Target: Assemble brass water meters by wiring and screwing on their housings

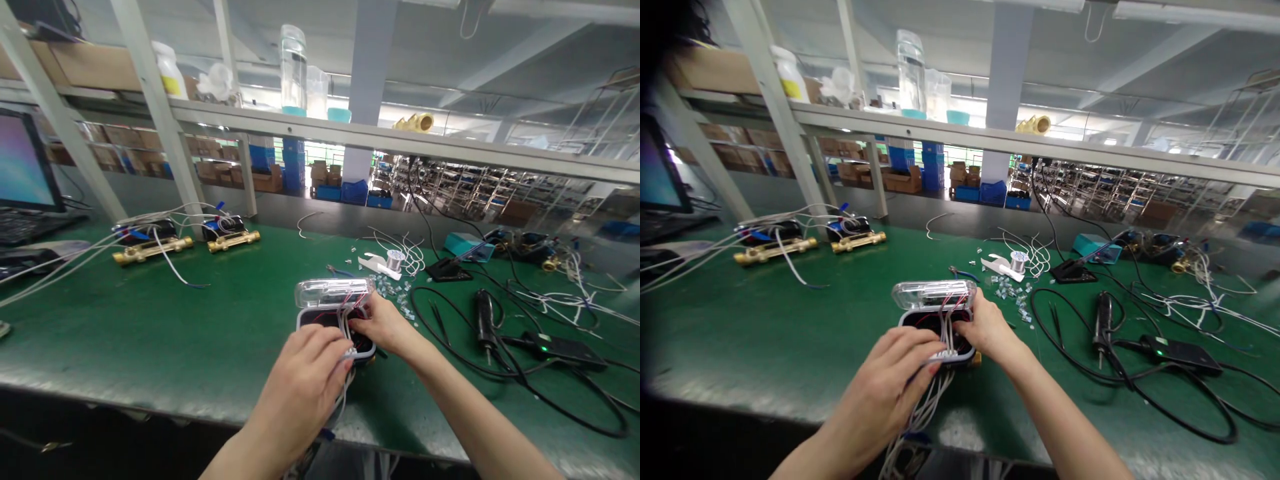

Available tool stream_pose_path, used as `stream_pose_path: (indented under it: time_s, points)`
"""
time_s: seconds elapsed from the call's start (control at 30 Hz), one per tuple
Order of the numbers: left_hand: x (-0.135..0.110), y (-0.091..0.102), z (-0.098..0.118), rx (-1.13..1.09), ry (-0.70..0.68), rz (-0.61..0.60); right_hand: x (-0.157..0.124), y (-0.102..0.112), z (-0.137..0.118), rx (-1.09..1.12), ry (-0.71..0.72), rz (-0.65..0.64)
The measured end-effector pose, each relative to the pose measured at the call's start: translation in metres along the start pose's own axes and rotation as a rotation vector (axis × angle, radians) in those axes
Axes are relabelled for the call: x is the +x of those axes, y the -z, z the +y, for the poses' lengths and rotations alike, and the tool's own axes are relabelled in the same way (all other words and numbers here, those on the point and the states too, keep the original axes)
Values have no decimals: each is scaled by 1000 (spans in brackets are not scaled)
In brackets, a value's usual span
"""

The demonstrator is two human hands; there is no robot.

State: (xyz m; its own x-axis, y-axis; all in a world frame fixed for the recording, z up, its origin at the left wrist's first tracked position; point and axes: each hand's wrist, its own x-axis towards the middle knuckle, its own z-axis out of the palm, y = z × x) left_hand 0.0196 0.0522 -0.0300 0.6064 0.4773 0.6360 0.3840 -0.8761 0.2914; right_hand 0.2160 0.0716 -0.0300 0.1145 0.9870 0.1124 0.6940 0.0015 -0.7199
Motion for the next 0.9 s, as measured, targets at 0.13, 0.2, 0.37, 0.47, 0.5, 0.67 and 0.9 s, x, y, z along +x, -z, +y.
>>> stream_pose_path:
  time_s: [0.13,0.2,0.37,0.47,0.5,0.67,0.9]
  points:
    - [13,-11,3,120,-98,-269,1,-1,4,73,-7,-27]
    - [18,-15,1,168,-70,-355,0,1,6,137,2,-50]
    - [20,-17,2,189,-37,-418,-8,17,6,395,43,-255]
    - [20,-16,4,169,-17,-434,-11,28,6,528,34,-366]
    - [20,-15,4,164,-14,-435,-11,30,7,556,22,-381]
    - [20,-14,4,148,-20,-434,-4,25,16,608,-65,-360]
    - [18,-15,0,144,-70,-347,8,9,13,577,-114,-316]
